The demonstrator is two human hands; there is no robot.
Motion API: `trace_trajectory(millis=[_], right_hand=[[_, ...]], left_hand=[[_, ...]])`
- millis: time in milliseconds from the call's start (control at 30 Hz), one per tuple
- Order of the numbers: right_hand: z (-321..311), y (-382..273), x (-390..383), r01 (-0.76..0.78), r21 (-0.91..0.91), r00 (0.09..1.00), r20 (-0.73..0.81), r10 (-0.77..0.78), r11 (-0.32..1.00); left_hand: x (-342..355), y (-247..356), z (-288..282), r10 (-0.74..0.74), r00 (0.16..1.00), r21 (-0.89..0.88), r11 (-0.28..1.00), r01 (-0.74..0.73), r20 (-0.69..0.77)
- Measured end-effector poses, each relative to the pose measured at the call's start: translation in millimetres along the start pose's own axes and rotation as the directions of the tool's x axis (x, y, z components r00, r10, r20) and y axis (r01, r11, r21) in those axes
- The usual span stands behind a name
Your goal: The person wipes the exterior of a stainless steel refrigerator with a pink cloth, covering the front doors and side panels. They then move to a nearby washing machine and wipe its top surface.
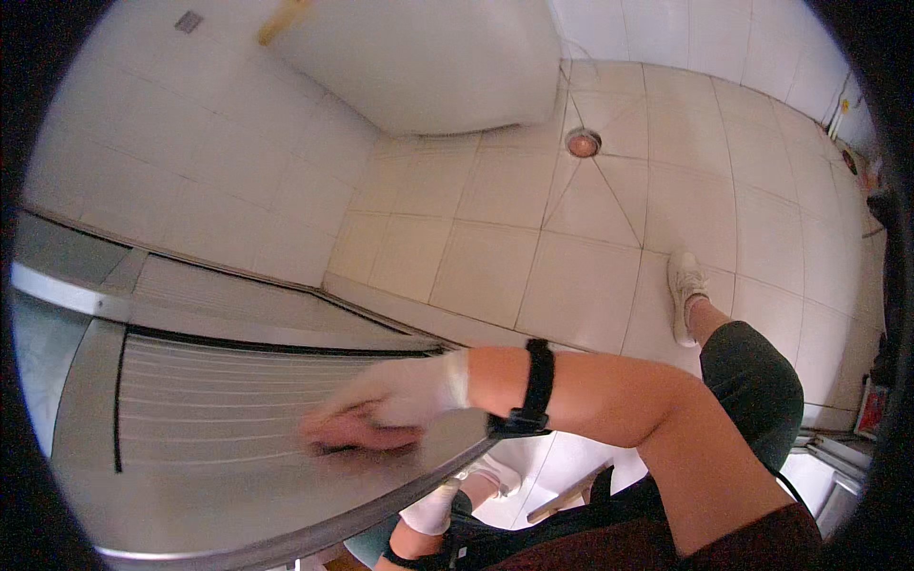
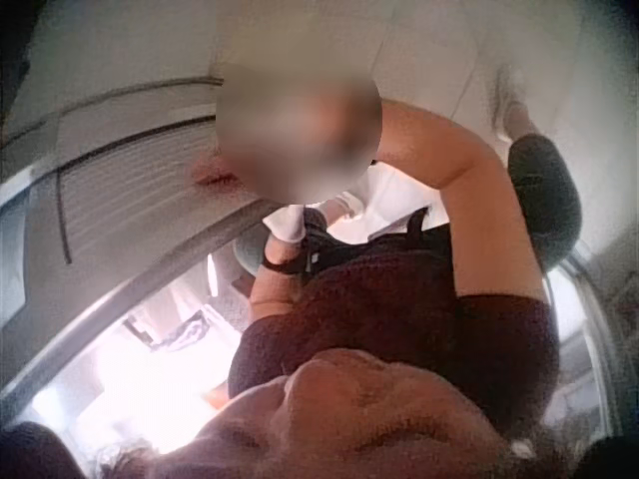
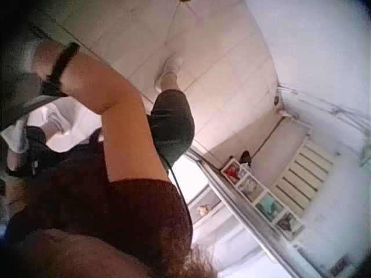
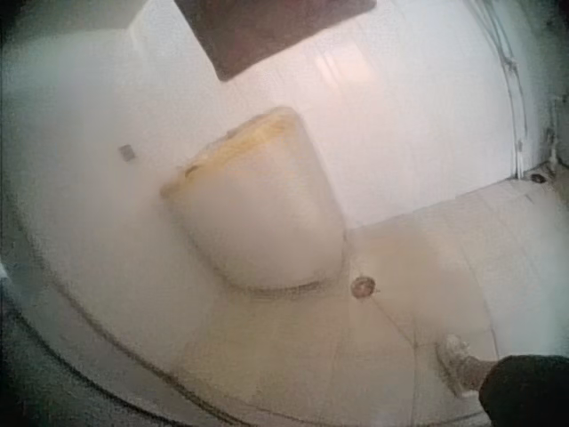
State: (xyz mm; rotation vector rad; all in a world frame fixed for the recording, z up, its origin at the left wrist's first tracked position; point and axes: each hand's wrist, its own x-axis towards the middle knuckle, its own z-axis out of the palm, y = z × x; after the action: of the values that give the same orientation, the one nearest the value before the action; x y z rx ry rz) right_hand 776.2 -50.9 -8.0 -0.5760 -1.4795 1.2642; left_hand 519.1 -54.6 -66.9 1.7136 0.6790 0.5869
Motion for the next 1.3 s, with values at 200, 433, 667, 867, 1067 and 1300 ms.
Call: trace_trajectory(millis=[200,433,667,867,1067,1300], right_hand=[[2,233,-111,-0.286,0.523,0.857,-0.235,0.459,0.803],[-10,275,-107,-0.756,-0.179,0.634,-0.442,0.635,0.630],[4,78,9,-0.474,-0.155,0.855,-0.317,0.411,0.867],[20,-112,109,0.375,-0.341,0.920,0.026,-0.390,0.862],[-13,-16,94,0.514,-0.221,0.858,0.159,-0.489,0.829],[-38,232,-80,-0.548,0.000,0.823,-0.179,0.540,0.836]], left_hand=[[-12,-5,-15,-0.039,0.999,0.190,0.981,0.044,-0.030],[-17,-5,-23,-0.075,0.994,0.257,0.962,0.094,-0.084],[-12,-5,-18,-0.037,0.997,0.235,0.971,0.050,-0.061],[-11,-2,-11,-0.025,0.999,0.210,0.977,0.033,-0.038],[-10,0,-11,-0.042,0.998,0.254,0.966,0.054,-0.050],[-12,-6,-12,-0.082,0.994,0.308,0.946,0.100,-0.071]])
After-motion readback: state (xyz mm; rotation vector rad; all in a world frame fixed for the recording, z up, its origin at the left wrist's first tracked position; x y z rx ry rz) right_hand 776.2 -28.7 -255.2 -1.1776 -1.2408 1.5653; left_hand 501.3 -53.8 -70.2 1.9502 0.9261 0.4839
